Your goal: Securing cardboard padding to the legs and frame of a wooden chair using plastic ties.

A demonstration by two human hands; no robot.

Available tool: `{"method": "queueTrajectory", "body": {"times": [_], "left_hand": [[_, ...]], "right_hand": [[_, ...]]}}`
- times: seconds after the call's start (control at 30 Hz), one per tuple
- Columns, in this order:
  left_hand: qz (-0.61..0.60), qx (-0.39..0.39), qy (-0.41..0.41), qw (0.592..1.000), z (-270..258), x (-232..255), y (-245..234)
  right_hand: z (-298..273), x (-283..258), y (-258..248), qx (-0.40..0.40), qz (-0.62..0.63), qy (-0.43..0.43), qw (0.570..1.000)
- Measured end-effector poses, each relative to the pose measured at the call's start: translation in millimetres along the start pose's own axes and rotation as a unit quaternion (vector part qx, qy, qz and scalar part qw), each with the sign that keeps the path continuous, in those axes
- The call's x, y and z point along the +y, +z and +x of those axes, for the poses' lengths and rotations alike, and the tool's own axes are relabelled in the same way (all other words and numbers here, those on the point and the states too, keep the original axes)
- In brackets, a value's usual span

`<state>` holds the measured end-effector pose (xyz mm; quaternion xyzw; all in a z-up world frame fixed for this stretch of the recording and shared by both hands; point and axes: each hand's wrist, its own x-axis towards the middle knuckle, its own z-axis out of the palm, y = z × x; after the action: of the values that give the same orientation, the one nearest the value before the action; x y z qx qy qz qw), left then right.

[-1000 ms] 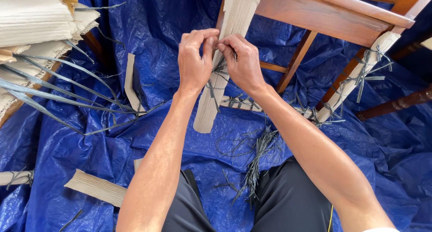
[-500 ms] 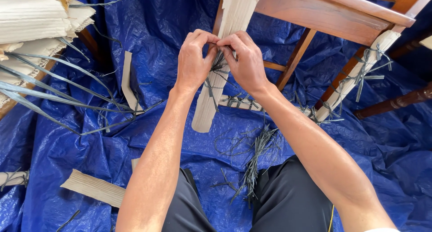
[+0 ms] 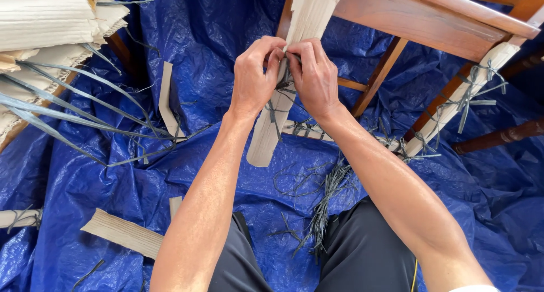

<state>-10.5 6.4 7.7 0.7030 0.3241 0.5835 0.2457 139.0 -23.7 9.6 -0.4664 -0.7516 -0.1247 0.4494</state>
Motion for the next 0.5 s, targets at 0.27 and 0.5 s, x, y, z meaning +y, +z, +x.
{"method": "queueTrajectory", "body": {"times": [0.27, 0.5], "left_hand": [[0.027, -0.033, 0.043, 0.998, 5, -12, -3], [0.041, -0.061, 0.037, 0.997, 7, -9, -5]], "right_hand": [[-7, 12, 10, 0.028, 0.026, 0.004, 0.999], [-10, 15, 11, 0.032, 0.086, 0.028, 0.995]]}}
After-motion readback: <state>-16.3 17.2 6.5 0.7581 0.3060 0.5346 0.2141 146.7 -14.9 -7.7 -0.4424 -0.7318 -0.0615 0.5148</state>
